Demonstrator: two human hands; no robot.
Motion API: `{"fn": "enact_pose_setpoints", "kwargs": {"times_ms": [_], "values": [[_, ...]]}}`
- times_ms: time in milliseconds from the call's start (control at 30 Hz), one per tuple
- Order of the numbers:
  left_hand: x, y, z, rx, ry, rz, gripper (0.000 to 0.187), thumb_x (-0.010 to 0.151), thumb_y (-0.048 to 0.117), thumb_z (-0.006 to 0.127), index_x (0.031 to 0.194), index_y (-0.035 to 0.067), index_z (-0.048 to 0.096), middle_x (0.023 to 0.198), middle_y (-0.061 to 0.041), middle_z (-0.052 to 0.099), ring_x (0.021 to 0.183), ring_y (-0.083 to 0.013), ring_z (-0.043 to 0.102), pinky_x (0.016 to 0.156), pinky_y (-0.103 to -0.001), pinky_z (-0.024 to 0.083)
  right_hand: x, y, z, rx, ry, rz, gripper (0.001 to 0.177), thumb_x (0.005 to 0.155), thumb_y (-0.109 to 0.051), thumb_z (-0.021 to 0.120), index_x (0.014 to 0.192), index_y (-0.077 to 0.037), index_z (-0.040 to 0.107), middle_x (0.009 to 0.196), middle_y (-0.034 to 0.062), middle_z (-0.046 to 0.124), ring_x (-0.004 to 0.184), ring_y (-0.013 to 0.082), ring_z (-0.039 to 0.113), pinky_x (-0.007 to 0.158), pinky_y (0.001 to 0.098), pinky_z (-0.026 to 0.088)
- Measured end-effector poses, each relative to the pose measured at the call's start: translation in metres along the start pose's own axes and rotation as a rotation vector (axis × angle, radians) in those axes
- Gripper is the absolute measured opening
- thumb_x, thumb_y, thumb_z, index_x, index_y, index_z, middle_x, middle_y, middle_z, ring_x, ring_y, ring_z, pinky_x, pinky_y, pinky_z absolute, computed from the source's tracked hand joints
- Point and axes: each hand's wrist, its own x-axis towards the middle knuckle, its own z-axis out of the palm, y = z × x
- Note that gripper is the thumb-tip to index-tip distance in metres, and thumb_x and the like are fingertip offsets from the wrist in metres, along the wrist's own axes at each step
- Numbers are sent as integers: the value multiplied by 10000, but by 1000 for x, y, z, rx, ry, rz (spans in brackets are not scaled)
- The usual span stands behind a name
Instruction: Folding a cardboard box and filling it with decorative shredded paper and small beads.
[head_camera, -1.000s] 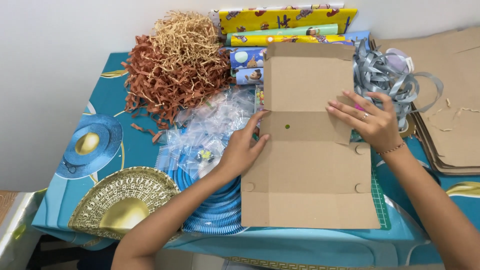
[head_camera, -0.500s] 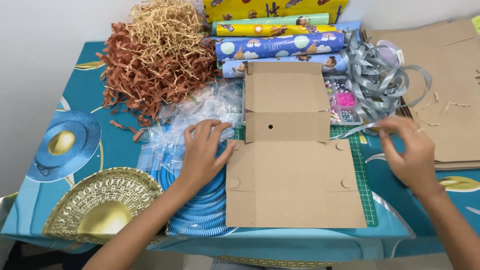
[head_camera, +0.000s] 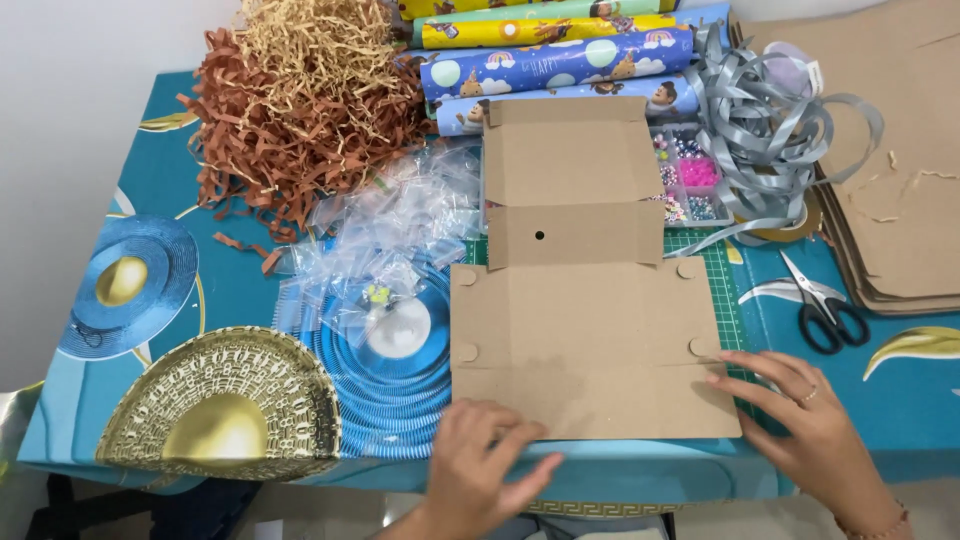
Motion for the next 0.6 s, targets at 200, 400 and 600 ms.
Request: {"fn": "enact_pose_setpoints", "kwargs": {"times_ms": [200, 400, 600], "values": [[27, 37, 68, -97, -267, -6, 595, 953, 612, 545, 1081, 43, 664, 988, -125, 663, 909, -297, 613, 791, -412, 463, 31, -22, -4, 36, 129, -186, 337, 913, -70, 658, 1192, -248, 725, 1370, 8, 653, 1293, 303, 563, 1128, 502, 524], [49, 44, 89, -58, -225, -100, 492, 1001, 510, 585, 945, 30, 675, 732, -109, 658, 667, -273, 653, 590, -406, 528, 57, -28, 10, 36, 144, -285, 449, 877, -220, 752, 1313, -199, 649, 1399, -3, 650, 1330, 279, 573, 1121, 479, 478], [53, 42, 82, -254, -291, -213, 298, 1009, 294, 552, 854, 51, 630, 744, -92, 610, 708, -295, 611, 672, -444, 482, 63, -13, -16, 40, -73, -184, 615, 885, -188, 610, 1492, -247, 531, 1550, -23, 553, 1511, 243, 443, 1196, 528, 348]]}}
